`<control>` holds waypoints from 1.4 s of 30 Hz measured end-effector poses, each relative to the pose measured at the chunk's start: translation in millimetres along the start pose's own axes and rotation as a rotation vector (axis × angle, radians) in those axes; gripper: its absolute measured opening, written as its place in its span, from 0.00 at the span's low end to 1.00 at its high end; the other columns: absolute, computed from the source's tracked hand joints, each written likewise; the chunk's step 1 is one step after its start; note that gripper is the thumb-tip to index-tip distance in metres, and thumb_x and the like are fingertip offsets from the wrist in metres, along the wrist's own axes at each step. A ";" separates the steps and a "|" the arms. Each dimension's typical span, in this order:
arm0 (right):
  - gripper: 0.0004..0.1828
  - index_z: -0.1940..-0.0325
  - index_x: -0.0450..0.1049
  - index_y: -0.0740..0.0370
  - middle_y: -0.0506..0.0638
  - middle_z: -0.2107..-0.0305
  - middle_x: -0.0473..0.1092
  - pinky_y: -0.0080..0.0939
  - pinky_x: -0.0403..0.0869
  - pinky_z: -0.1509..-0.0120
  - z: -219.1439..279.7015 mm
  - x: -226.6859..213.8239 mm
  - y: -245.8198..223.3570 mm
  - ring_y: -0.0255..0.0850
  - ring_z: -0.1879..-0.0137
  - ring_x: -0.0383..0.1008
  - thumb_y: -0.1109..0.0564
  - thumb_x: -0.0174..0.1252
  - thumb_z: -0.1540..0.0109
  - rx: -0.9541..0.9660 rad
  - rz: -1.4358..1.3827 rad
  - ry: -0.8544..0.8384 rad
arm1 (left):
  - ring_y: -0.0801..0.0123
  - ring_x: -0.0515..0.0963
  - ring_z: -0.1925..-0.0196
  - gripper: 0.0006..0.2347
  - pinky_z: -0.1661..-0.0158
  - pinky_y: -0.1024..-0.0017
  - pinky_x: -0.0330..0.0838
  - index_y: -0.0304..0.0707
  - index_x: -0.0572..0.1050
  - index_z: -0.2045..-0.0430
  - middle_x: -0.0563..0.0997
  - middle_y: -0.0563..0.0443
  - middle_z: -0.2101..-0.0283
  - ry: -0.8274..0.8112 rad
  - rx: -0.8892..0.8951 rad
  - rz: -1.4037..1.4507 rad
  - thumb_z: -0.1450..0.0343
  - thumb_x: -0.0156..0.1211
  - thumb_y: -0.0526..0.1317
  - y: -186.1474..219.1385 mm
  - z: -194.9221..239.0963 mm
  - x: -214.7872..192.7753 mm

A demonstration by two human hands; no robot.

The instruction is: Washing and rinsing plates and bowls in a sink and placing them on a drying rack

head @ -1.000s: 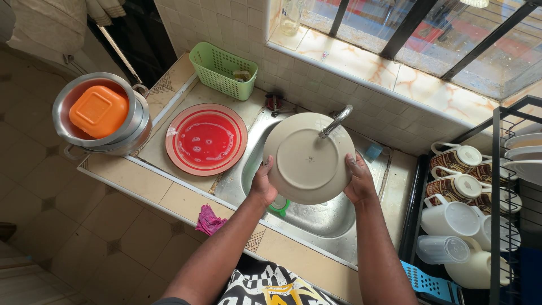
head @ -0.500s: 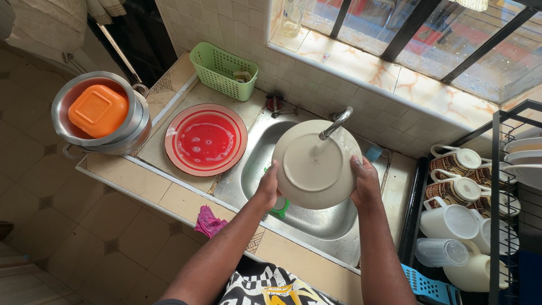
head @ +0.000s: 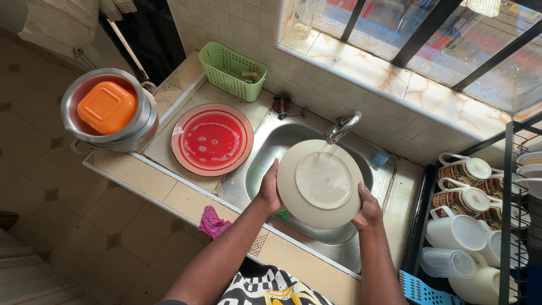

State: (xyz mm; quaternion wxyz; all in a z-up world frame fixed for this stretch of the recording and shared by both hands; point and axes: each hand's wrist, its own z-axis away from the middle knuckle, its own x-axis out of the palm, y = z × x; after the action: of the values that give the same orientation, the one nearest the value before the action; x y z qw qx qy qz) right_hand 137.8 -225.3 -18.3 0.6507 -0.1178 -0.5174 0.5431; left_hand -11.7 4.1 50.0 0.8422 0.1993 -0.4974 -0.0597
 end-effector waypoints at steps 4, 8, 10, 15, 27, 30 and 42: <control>0.17 0.41 0.75 0.55 0.59 0.50 0.76 0.64 0.70 0.32 3.5 0.3 8.9 0.55 0.43 0.77 0.48 0.53 0.30 0.060 -0.064 0.006 | 0.59 0.81 0.47 0.21 0.40 0.56 0.72 0.45 0.79 0.48 0.82 0.47 0.47 0.005 -0.016 -0.022 0.29 0.59 0.57 -0.2 5.3 -4.0; 0.18 0.42 0.76 0.55 0.59 0.49 0.75 0.65 0.70 0.32 5.1 2.3 16.7 0.56 0.43 0.77 0.45 0.56 0.32 0.128 -0.112 0.031 | 0.53 0.84 0.53 0.16 0.45 0.53 0.75 0.40 0.79 0.53 0.84 0.38 0.52 -0.009 -0.038 -0.087 0.31 0.64 0.48 6.6 8.5 -2.8; 0.19 0.42 0.76 0.56 0.59 0.48 0.75 0.66 0.69 0.31 -3.8 -0.8 22.5 0.56 0.42 0.76 0.45 0.56 0.32 0.144 -0.128 0.024 | 0.52 0.85 0.56 0.14 0.47 0.52 0.77 0.40 0.79 0.55 0.85 0.36 0.55 -0.014 -0.009 -0.114 0.31 0.65 0.45 12.8 11.4 -1.9; 0.21 0.37 0.74 0.55 0.59 0.47 0.73 0.66 0.66 0.29 -28.7 -3.6 28.7 0.57 0.39 0.74 0.45 0.53 0.30 0.153 -0.109 -0.057 | 0.52 0.86 0.58 0.12 0.50 0.55 0.78 0.36 0.77 0.56 0.85 0.34 0.58 -0.078 0.075 -0.187 0.30 0.63 0.42 25.5 20.0 -3.6; 0.26 0.33 0.66 0.51 0.56 0.44 0.71 0.64 0.70 0.33 -36.3 39.9 22.0 0.54 0.40 0.75 0.41 0.57 0.32 0.175 0.323 -0.136 | 0.55 0.86 0.57 0.11 0.50 0.57 0.79 0.38 0.77 0.56 0.86 0.36 0.58 -0.039 0.255 -0.233 0.29 0.61 0.41 45.5 40.1 -5.5; 0.35 0.25 0.57 0.63 0.63 0.39 0.63 0.70 0.63 0.29 7.7 80.1 3.0 0.61 0.32 0.66 0.47 0.56 0.33 0.115 0.462 -0.131 | 0.55 0.86 0.57 0.10 0.49 0.56 0.79 0.36 0.77 0.56 0.86 0.37 0.58 -0.020 0.278 -0.252 0.29 0.60 0.40 51.0 51.0 0.6; 0.61 0.21 0.53 0.51 0.54 0.20 0.32 0.73 0.43 0.21 72.5 80.9 -41.6 0.62 0.17 0.25 0.44 0.76 0.54 -0.240 1.039 -0.436 | 0.48 0.79 0.43 0.20 0.38 0.51 0.70 0.37 0.71 0.39 0.78 0.36 0.41 0.245 0.128 0.057 0.28 0.59 0.40 25.5 5.2 -47.8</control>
State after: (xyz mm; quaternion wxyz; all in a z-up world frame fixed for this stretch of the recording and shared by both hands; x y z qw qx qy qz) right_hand 93.8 -203.8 87.3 0.1586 -0.3150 -0.5719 0.7407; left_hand -42.5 40.3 23.4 0.8835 0.2442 -0.3993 0.0207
